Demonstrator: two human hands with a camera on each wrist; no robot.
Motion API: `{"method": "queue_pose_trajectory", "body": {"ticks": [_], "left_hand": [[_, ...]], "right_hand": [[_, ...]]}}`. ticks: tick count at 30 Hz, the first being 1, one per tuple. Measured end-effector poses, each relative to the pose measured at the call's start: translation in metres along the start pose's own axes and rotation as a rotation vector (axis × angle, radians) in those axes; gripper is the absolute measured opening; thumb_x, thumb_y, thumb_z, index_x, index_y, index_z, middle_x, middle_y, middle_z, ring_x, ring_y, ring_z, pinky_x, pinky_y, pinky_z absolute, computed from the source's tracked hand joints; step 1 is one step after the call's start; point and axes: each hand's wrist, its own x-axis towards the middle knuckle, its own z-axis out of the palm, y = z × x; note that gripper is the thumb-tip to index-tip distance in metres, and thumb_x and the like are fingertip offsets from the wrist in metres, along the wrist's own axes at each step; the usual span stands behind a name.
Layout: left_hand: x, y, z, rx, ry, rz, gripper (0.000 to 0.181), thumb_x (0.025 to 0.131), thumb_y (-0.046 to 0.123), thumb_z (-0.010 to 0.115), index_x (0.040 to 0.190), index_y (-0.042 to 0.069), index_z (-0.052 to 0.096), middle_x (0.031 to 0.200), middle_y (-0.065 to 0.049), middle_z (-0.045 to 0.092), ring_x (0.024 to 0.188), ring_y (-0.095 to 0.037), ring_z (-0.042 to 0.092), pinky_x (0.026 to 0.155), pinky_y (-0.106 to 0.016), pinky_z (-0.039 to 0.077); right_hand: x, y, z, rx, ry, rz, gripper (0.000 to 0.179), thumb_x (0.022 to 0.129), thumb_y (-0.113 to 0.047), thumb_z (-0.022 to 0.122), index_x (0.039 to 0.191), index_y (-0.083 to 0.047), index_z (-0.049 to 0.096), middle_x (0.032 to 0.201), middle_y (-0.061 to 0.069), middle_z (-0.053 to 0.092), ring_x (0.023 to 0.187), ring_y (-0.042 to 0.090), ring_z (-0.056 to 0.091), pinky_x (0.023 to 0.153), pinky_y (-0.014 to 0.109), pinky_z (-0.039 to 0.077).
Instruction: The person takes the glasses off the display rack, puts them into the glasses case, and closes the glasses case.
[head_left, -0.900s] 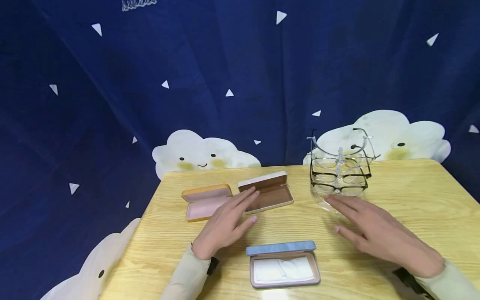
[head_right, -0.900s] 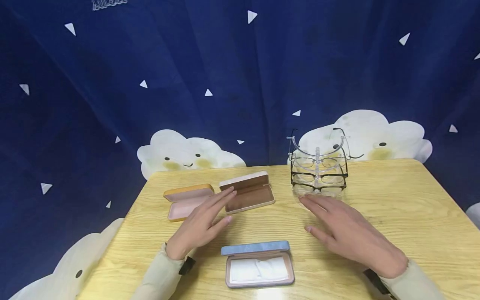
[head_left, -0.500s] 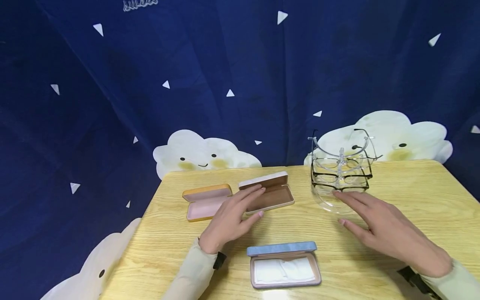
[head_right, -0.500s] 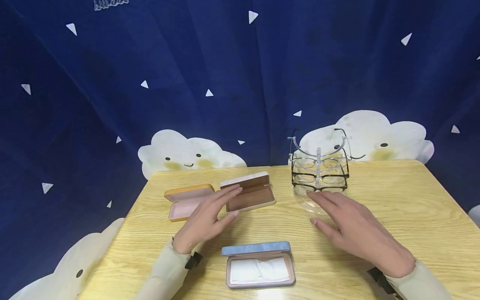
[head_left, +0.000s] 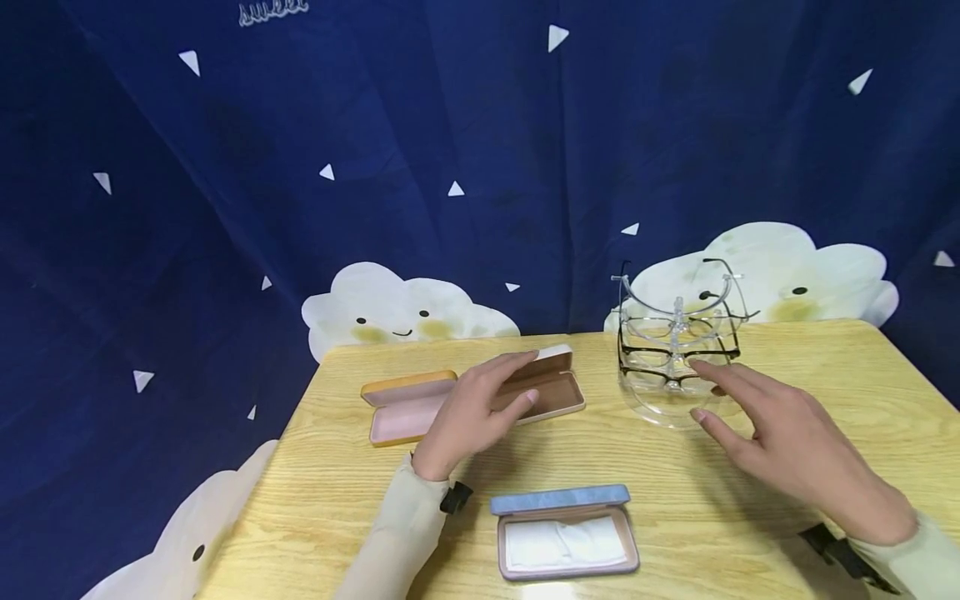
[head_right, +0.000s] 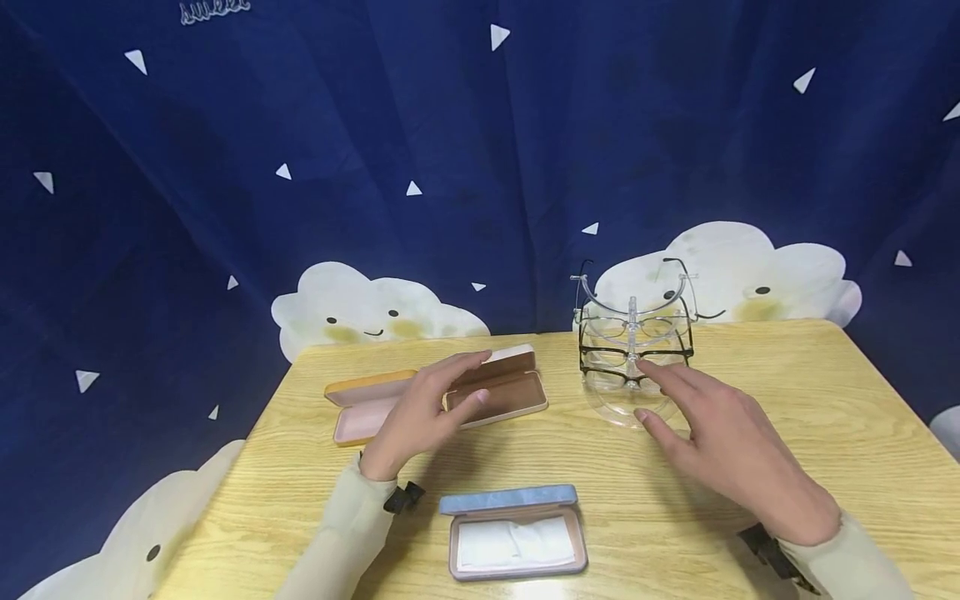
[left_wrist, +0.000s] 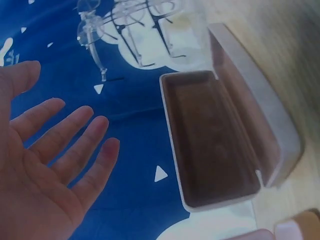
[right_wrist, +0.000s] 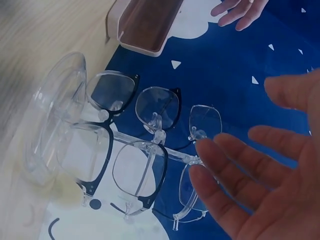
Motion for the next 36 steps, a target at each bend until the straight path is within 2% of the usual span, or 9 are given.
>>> {"method": "queue_pose_trajectory", "body": {"ticks": [7, 12, 14, 16, 19, 21, 25, 29, 36], "left_hand": [[0.014, 0.003, -0.001, -0.027, 0.028, 0.014, 0.05, 0.104, 0.037, 0.064, 0.151, 0.02, 0.057, 0.146, -0.001, 0.066, 0.132, -0.018, 0.065, 0.11, -0.04, 0.054], [0.023, 0.003, -0.002, -0.042, 0.044, 0.02, 0.05, 0.104, 0.034, 0.065, 0.151, 0.018, 0.057, 0.142, -0.002, 0.068, 0.124, -0.02, 0.068, 0.099, -0.04, 0.058], [0.027, 0.003, -0.003, -0.046, 0.053, 0.018, 0.05, 0.103, 0.032, 0.065, 0.151, 0.018, 0.057, 0.142, -0.002, 0.068, 0.123, -0.019, 0.068, 0.098, -0.039, 0.059], [0.031, 0.003, -0.003, -0.047, 0.066, 0.018, 0.05, 0.103, 0.031, 0.066, 0.151, 0.019, 0.057, 0.143, -0.003, 0.068, 0.123, -0.018, 0.068, 0.097, -0.038, 0.059], [0.036, 0.005, -0.002, -0.054, 0.079, 0.025, 0.049, 0.104, 0.03, 0.065, 0.151, 0.02, 0.057, 0.144, -0.004, 0.067, 0.123, -0.02, 0.069, 0.097, -0.039, 0.06], [0.04, 0.006, -0.001, -0.065, 0.08, 0.027, 0.049, 0.104, 0.031, 0.064, 0.151, 0.021, 0.056, 0.146, -0.003, 0.066, 0.123, -0.02, 0.069, 0.097, -0.04, 0.06], [0.049, 0.009, 0.002, -0.129, 0.067, 0.012, 0.047, 0.105, 0.034, 0.063, 0.151, 0.022, 0.057, 0.147, -0.001, 0.065, 0.125, -0.019, 0.069, 0.1, -0.04, 0.059], [0.057, 0.007, 0.007, -0.218, 0.061, -0.016, 0.046, 0.105, 0.032, 0.063, 0.149, 0.019, 0.059, 0.148, -0.002, 0.064, 0.126, -0.021, 0.069, 0.103, -0.042, 0.059], [0.065, 0.003, 0.015, -0.289, 0.031, -0.055, 0.044, 0.106, 0.032, 0.062, 0.148, 0.02, 0.059, 0.147, -0.003, 0.065, 0.126, -0.023, 0.068, 0.104, -0.047, 0.058]], "right_hand": [[0.006, 0.008, -0.005, -0.004, 0.108, 0.015, 0.06, 0.078, -0.015, 0.087, 0.134, -0.007, 0.068, 0.112, 0.007, 0.077, 0.084, 0.028, 0.072, 0.068, 0.033, 0.052], [0.01, 0.015, -0.011, 0.011, 0.153, 0.069, 0.063, 0.075, -0.01, 0.086, 0.135, -0.007, 0.068, 0.118, 0.01, 0.077, 0.08, 0.028, 0.072, 0.072, 0.017, 0.049], [0.011, 0.018, -0.014, 0.015, 0.167, 0.09, 0.062, 0.075, -0.009, 0.086, 0.135, -0.007, 0.068, 0.119, 0.013, 0.077, 0.078, 0.021, 0.071, 0.072, 0.01, 0.047], [0.013, 0.021, -0.016, 0.025, 0.182, 0.105, 0.06, 0.076, -0.009, 0.086, 0.133, -0.007, 0.069, 0.117, 0.015, 0.077, 0.079, 0.005, 0.068, 0.071, 0.006, 0.045], [0.014, 0.026, -0.018, 0.036, 0.197, 0.126, 0.057, 0.077, -0.008, 0.084, 0.132, -0.006, 0.069, 0.113, 0.017, 0.076, 0.087, -0.021, 0.052, 0.069, 0.002, 0.043], [0.015, 0.03, -0.019, 0.042, 0.206, 0.136, 0.056, 0.078, -0.008, 0.083, 0.131, -0.005, 0.069, 0.111, 0.017, 0.076, 0.091, -0.031, 0.04, 0.068, 0.001, 0.043], [0.017, 0.035, -0.02, 0.033, 0.217, 0.168, 0.052, 0.082, -0.01, 0.081, 0.132, -0.004, 0.068, 0.11, 0.019, 0.076, 0.094, -0.036, 0.033, 0.067, -0.001, 0.041], [0.021, 0.039, -0.02, 0.049, 0.22, 0.209, 0.049, 0.086, -0.012, 0.079, 0.133, -0.004, 0.068, 0.11, 0.021, 0.076, 0.092, -0.037, 0.035, 0.067, -0.002, 0.039], [0.032, 0.043, -0.018, 0.101, 0.226, 0.272, 0.047, 0.088, -0.012, 0.078, 0.132, -0.003, 0.068, 0.107, 0.025, 0.075, 0.083, -0.038, 0.039, 0.067, -0.005, 0.038]]}}
